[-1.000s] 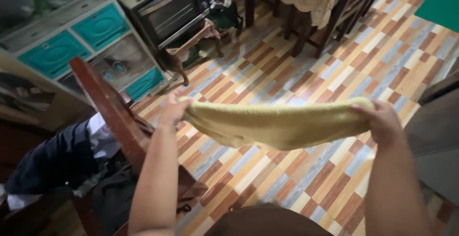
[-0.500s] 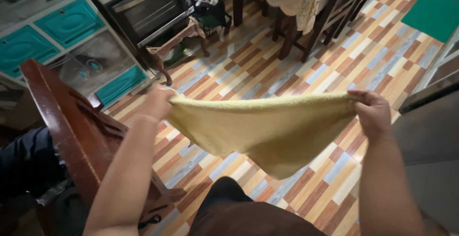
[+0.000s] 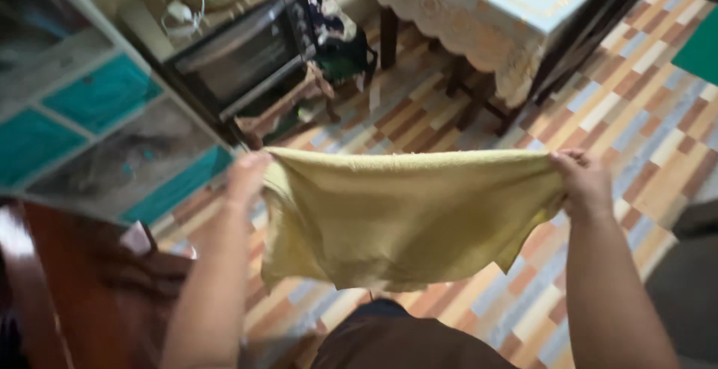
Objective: The person picks up a yellow cloth, a blue shirt, and a white shirt from a chair, takes them to a dresser, and then places a small fan and other items into a drawer.
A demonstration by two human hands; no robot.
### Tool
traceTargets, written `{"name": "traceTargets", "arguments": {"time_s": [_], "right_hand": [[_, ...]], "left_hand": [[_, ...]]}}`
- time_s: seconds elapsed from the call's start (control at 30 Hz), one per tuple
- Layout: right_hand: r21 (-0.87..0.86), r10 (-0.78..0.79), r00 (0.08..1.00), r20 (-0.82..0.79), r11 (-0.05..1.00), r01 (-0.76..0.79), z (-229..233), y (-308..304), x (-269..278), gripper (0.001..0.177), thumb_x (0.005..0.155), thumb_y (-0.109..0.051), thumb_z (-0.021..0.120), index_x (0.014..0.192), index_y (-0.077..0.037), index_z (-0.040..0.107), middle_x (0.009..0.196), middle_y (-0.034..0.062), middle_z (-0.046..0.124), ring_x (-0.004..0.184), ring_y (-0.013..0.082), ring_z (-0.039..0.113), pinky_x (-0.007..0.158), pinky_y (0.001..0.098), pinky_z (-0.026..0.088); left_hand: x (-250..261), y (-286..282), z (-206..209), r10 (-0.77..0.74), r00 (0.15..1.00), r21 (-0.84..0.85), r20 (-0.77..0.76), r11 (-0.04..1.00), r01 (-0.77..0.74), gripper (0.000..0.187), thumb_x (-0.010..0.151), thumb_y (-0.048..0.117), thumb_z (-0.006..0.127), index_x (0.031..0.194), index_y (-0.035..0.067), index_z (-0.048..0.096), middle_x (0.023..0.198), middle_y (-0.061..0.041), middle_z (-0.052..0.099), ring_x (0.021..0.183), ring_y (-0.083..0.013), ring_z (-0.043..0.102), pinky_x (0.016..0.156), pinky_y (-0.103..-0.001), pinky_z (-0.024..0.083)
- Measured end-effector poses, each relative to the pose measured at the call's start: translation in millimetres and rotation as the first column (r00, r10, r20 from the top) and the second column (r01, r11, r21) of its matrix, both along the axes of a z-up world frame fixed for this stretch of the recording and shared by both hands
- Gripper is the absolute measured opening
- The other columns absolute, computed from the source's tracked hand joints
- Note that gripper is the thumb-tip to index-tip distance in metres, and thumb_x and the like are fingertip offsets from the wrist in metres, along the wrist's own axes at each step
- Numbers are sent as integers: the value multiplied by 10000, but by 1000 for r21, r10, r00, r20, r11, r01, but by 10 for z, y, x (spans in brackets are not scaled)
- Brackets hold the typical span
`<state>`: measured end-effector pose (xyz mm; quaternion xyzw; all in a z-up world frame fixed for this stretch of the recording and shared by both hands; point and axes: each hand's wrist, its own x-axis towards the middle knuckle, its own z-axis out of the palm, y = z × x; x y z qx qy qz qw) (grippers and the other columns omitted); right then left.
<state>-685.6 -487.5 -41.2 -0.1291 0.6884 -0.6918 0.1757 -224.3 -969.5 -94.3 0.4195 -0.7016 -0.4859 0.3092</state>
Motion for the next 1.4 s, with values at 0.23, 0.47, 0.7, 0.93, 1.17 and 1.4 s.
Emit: {"name": "traceTargets", "arguments": {"time_s": [0.23, 0.47, 0.7, 0.93, 1.17, 1.4], "right_hand": [[-321, 300, 934, 196, 919, -228, -113, -1900, 246, 372, 876, 45, 573, 1231, -41, 643, 1035, 90, 691, 835, 190, 646, 711, 329, 558], [-144, 799, 568, 194, 596, -790, 262, -3073, 9, 593, 804, 24, 617, 1361, -164, 540, 1363, -30, 600, 1282, 58, 576, 1016, 263, 540], [-170, 878, 468, 97, 478, -862, 158, -3932, -1961, 434, 991, -62, 701, 1389, 76, 596, 1318, 265, 668, 1166, 312, 697, 1031, 436, 574], [599, 887, 370, -277, 460, -655, -85, -5547, -2818, 1103, 576, -216, 911, 1526, -131, 357, 1505, 176, 436, 1357, 341, 457, 1089, 418, 426], [759, 907, 401, -130, 351, -548, -987, -7069, -3441, 770, 659, -286, 869, 1385, -223, 622, 1348, 108, 670, 1280, 322, 609, 1099, 401, 468], [654, 692, 722, 4, 544, -525, -1327, -8417, -3686, 571, 869, -302, 736, 1407, -203, 573, 1340, 124, 683, 1246, 300, 642, 1039, 398, 490]], "left_hand": [[-2088, 279, 35, -62, 914, 792, -400, 479, 379, 286, 1007, 274, 540, 1129, 64, 692, 962, -79, 747, 839, -188, 711, 721, -352, 586], [-3663, 52, 190, -366, 759, 656, -538, 383, 650, 314, 1015, 303, 664, 1174, 33, 634, 1019, -117, 718, 896, -205, 707, 787, -338, 589], [-4810, -1008, 166, -464, 817, 504, -344, 643, 577, 422, 818, 19, 649, 1238, -9, 667, 1115, -91, 746, 987, -165, 712, 867, -302, 570], [-5697, -2015, 464, -406, 896, 85, -182, 901, 426, 334, 758, -40, 621, 1076, -4, 717, 1023, -51, 660, 946, -167, 679, 823, -291, 543], [-6083, -3443, 557, -362, 923, -107, -133, 931, 350, 219, 758, -56, 578, 940, -1, 689, 944, -91, 583, 904, -241, 639, 828, -308, 511], [-6380, -5012, 570, -311, 949, -274, 57, 909, 314, 259, 735, -2, 644, 970, 32, 748, 948, -139, 621, 950, -327, 641, 864, -361, 520]]}}
